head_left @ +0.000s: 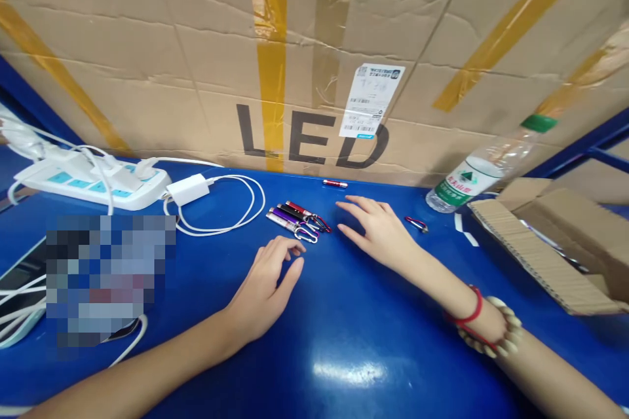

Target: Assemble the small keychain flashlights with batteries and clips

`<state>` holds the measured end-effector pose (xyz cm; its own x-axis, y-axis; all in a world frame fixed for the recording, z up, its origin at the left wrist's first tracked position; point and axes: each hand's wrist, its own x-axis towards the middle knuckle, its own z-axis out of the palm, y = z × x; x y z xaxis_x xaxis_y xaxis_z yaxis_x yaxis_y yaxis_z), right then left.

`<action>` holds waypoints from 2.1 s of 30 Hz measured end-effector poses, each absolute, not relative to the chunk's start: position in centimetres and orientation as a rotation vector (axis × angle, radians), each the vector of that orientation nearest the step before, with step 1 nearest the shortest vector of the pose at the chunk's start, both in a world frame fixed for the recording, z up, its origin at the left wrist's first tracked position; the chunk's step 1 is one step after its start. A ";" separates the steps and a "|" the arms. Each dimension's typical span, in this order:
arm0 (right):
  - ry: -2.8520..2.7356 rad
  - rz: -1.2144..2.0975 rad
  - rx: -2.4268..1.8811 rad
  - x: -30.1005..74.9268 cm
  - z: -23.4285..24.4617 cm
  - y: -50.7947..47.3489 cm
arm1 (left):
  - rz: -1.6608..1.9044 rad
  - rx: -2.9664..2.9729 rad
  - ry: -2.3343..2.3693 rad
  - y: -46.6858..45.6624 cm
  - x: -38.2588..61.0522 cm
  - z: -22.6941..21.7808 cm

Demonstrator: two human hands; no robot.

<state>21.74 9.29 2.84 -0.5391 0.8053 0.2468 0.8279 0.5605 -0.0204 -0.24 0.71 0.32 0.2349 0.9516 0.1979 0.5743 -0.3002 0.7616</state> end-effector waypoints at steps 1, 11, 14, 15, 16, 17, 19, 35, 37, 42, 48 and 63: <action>-2.545 -0.149 -1.417 22.5 3.6 9.3 | 0.894 1.970 1.393 0.7 -0.2 0.3; -2.550 0.010 -1.676 32.0 0.8 -0.8 | 0.855 1.960 1.436 1.3 0.2 0.0; -2.479 -0.041 -1.764 32.5 -1.4 -2.2 | 0.843 1.959 1.441 1.4 0.3 0.1; -2.468 -0.048 -1.774 32.5 -1.8 -1.9 | 0.844 1.959 1.445 1.5 0.4 0.1; -2.470 -0.050 -1.768 32.4 -2.0 -1.3 | 0.849 1.959 1.450 1.5 0.4 0.2; -2.487 -0.042 -1.751 32.2 -2.1 -0.4 | 0.856 1.959 1.455 1.5 0.4 0.2; -2.498 -0.027 -1.746 31.8 -2.0 1.9 | 0.870 1.955 1.464 1.5 0.4 0.3; -2.448 0.042 -1.676 28.3 -1.8 13.4 | 0.865 2.001 1.405 0.9 0.2 0.3; -2.482 0.033 -1.592 26.6 -1.0 14.0 | 0.870 2.019 1.392 0.9 0.1 0.2; -2.546 0.055 -1.380 22.0 0.6 16.0 | 0.908 2.055 1.395 0.8 0.0 0.0; -2.435 0.182 -1.404 21.3 1.2 17.5 | 0.913 2.051 1.395 0.7 0.0 0.1; -1.981 0.901 -1.666 26.5 3.7 15.4 | 0.869 2.039 1.350 0.7 -0.1 -0.1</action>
<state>26.52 15.37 3.72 -0.2109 0.9722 -0.1021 0.7156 0.0823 -0.6937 -0.09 0.69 -0.06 0.2905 0.9318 0.2177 0.5838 -0.3528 0.7312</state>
